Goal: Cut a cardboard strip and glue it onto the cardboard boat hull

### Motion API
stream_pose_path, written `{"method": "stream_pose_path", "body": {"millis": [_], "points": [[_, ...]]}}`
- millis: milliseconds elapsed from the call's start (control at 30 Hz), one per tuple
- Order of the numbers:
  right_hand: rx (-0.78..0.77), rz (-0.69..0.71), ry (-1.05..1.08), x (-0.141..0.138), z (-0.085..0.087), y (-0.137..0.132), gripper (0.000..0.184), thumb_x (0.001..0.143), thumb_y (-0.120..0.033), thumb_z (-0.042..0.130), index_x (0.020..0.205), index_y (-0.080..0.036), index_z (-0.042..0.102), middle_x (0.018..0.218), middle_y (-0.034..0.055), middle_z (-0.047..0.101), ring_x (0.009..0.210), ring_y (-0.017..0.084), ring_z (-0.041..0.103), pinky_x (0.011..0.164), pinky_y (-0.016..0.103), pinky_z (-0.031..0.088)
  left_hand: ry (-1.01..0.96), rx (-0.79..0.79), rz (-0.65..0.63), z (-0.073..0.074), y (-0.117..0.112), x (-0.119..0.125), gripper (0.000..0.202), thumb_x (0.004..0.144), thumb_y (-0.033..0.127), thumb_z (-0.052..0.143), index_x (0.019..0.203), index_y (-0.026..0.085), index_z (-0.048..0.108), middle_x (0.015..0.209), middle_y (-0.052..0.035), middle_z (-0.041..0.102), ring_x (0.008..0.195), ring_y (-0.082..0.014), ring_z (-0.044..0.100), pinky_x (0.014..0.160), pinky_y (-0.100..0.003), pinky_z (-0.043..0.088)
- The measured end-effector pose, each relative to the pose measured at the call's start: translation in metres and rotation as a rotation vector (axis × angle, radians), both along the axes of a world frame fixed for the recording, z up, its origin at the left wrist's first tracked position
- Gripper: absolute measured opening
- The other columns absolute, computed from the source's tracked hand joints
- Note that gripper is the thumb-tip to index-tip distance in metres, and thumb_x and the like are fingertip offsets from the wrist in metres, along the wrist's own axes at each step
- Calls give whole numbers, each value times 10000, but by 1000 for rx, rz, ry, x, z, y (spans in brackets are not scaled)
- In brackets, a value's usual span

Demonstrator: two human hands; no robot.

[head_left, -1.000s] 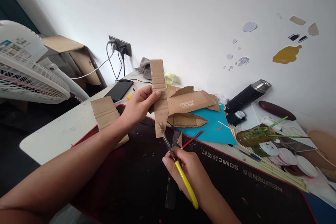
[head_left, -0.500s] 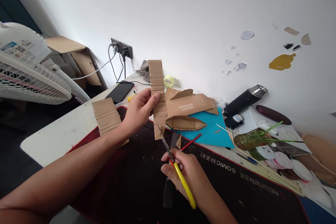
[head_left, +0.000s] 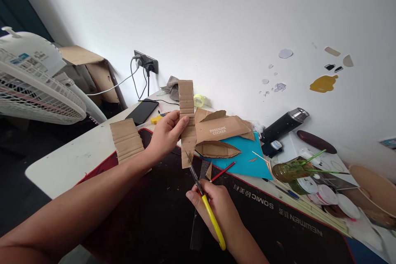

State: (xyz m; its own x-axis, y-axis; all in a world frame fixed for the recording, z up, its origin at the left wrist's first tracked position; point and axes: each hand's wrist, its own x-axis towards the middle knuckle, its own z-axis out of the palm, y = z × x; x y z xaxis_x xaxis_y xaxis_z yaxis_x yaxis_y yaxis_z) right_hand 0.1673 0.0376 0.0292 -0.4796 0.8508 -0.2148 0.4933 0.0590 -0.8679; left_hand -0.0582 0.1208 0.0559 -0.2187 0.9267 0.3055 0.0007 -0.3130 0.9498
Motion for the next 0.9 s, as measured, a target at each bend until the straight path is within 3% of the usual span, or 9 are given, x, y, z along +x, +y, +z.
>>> {"method": "stream_pose_path", "body": {"millis": [200,533,700,900], "points": [[24,-18,-44,-3,0,-2,298,1002,-443,686,810,-224,623,641,-22,558,587,143,509,557,250,346,35,3,8,0,-1,-1,483,977,676,708,943,196,676,817,-24,684,606,-134,483,502,-240,375],[139,-21,-115,-4,-5,-4,310,1014,-448,618,790,-236,585,613,-21,524,536,140,448,528,263,310,71,33,22,0,-2,-1,476,986,658,705,865,206,620,788,-16,650,609,-132,457,513,-240,370],[107,-4,-57,-3,-4,-4,314,1005,-465,631,800,-228,605,611,-28,526,549,136,490,551,248,350,66,32,28,-1,-1,-1,462,983,658,706,895,208,651,751,-1,619,633,-150,499,533,-250,392],[47,53,16,3,2,0,326,1011,-518,686,858,-231,662,608,-29,562,597,167,626,618,245,463,61,35,32,-2,-1,-1,448,982,649,714,994,202,715,809,-17,679,666,-165,535,563,-266,422]]}}
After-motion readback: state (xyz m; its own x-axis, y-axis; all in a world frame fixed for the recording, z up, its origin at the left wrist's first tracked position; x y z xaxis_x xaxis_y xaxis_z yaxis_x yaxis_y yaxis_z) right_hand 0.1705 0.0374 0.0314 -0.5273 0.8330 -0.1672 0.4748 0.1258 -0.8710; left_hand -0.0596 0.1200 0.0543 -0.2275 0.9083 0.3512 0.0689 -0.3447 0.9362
